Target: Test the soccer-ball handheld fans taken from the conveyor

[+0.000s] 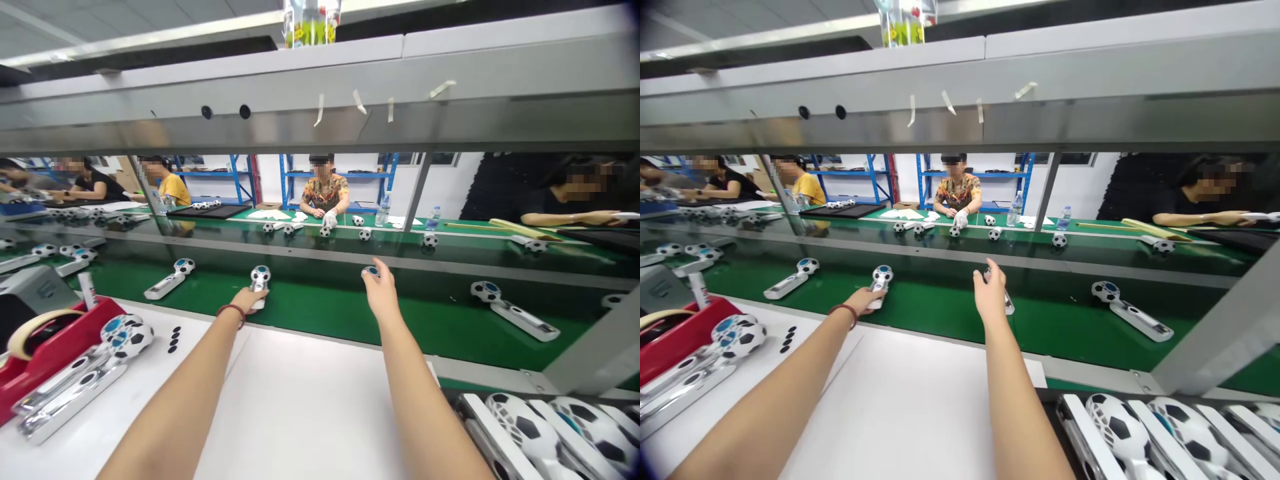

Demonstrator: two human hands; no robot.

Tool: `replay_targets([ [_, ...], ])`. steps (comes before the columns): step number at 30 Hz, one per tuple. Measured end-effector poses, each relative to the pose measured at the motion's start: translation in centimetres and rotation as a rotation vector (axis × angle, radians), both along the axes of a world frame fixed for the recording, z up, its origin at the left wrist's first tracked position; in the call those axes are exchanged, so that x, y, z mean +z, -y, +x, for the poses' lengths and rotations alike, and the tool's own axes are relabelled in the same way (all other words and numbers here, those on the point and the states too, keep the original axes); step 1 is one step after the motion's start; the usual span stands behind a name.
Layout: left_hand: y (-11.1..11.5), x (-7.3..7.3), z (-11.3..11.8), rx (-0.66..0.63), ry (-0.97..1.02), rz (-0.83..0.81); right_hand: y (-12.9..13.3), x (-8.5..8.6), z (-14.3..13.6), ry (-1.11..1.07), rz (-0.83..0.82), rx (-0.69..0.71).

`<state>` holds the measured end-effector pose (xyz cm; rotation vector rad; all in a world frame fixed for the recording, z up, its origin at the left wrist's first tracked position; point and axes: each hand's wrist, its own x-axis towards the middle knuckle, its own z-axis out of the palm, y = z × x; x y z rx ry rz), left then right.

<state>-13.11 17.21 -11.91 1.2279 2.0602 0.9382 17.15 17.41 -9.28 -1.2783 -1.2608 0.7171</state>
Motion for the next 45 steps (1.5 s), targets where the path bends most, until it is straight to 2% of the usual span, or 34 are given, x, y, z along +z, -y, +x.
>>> replay_targets([
  [2, 1.4, -1.1, 3.8, -0.077, 0.267, 0.068, -0.3, -1.3, -1.0, 0.021, -0.042, 0.132],
  [5, 4.1, -3.2, 9.6, -0.199, 0.571, 0.122, -0.1, -3.3, -2.4, 0.063, -0.148, 0.428],
  [7, 5.9, -4.3, 12.4, -0.263, 0.699, 0.116, 0.3, -4.0, -3.0, 0.087, -0.188, 0.570],
  [9, 7.1, -4.8, 13.8, -0.296, 0.758, 0.109, 0.9, -4.2, -3.3, 0.098, -0.186, 0.629],
  [15, 7.6, -5.3, 13.5, -0.332, 0.761, 0.182, 1.6, -3.8, -3.4, 0.099, -0.087, 0.607],
  [19, 7.4, -5.3, 13.3, -0.380, 0.823, 0.209, 1.6, -3.4, -3.4, 0.137, -0.043, 0.551],
  [22, 7.5, -5.0, 13.4, -0.405, 0.892, 0.196, 2.0, -3.1, -3.7, 0.222, 0.049, 0.501],
  [25, 7.7, -4.8, 13.4, -0.429, 0.963, 0.144, 2.5, -3.5, -4.2, 0.341, 0.182, 0.493],
  [27, 7.7, -4.7, 13.4, -0.444, 0.979, 0.116, 2.7, -4.2, -4.4, 0.330, 0.200, 0.484],
  [32, 7.8, -4.2, 13.4, -0.437, 0.964, 0.036, 2.5, -6.0, -5.1, 0.174, 0.108, 0.415],
  [34, 7.9, -3.8, 13.5, -0.412, 0.968, 0.019, 2.3, -6.4, -5.7, -0.083, 0.035, 0.433],
  [36, 8.0, -3.6, 13.6, -0.405, 0.948, 0.006, 2.2, -6.5, -6.4, -0.449, -0.096, 0.533],
  [38, 8.1, -3.4, 13.7, -0.410, 0.925, 0.004, 2.3, -6.5, -6.9, -0.672, -0.220, 0.657],
  [41, 8.2, -3.4, 13.7, -0.431, 0.911, 0.013, 2.4, -6.4, -6.9, -0.699, -0.321, 0.762],
  [45, 8.3, -3.5, 13.6, -0.492, 0.918, 0.017, 2.4, -6.5, -6.2, -0.702, -0.364, 0.837],
])
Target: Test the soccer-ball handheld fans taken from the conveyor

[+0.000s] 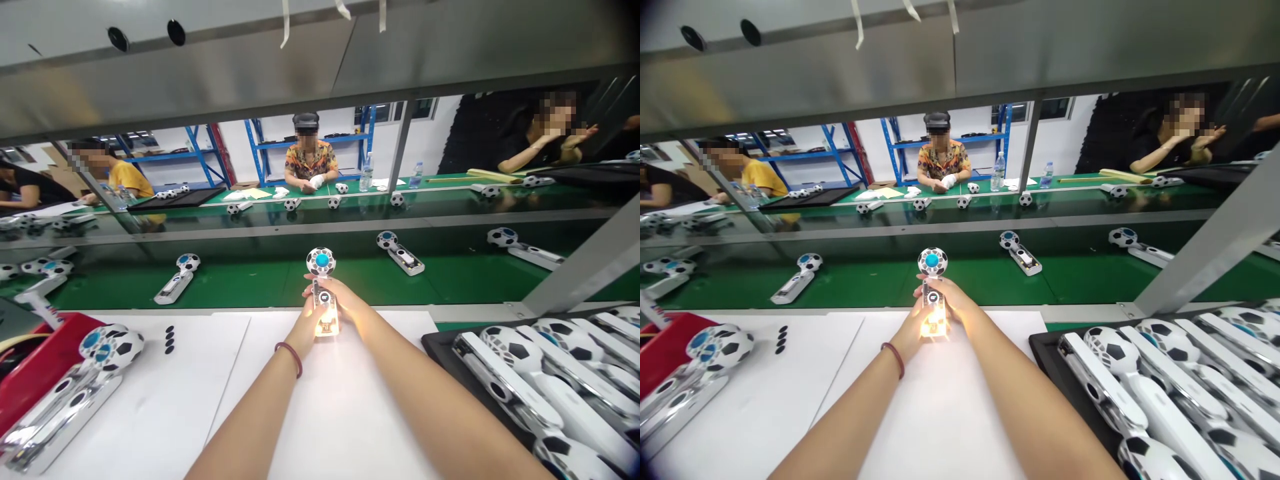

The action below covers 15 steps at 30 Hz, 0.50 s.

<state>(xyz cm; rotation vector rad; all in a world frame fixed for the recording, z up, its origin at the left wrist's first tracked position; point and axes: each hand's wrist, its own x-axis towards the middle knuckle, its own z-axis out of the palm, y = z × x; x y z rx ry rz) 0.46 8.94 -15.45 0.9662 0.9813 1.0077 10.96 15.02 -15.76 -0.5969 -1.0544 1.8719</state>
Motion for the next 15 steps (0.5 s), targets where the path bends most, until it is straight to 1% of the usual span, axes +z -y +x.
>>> replay_targets([
  [5, -0.34, -0.62, -0.22, -0.043, 0.038, 0.051, -0.22, -0.18, 0.24, 0.024, -0.016, -0.001],
  [9, -0.44, -0.99, -0.30, -0.064, 0.049, 0.036, -0.26, -0.25, 0.19, 0.026, -0.020, -0.007],
  [15, -0.37, -0.58, -0.49, -0.093, 0.073, 0.027, -0.39, -0.28, 0.00, 0.010, -0.010, -0.002],
])
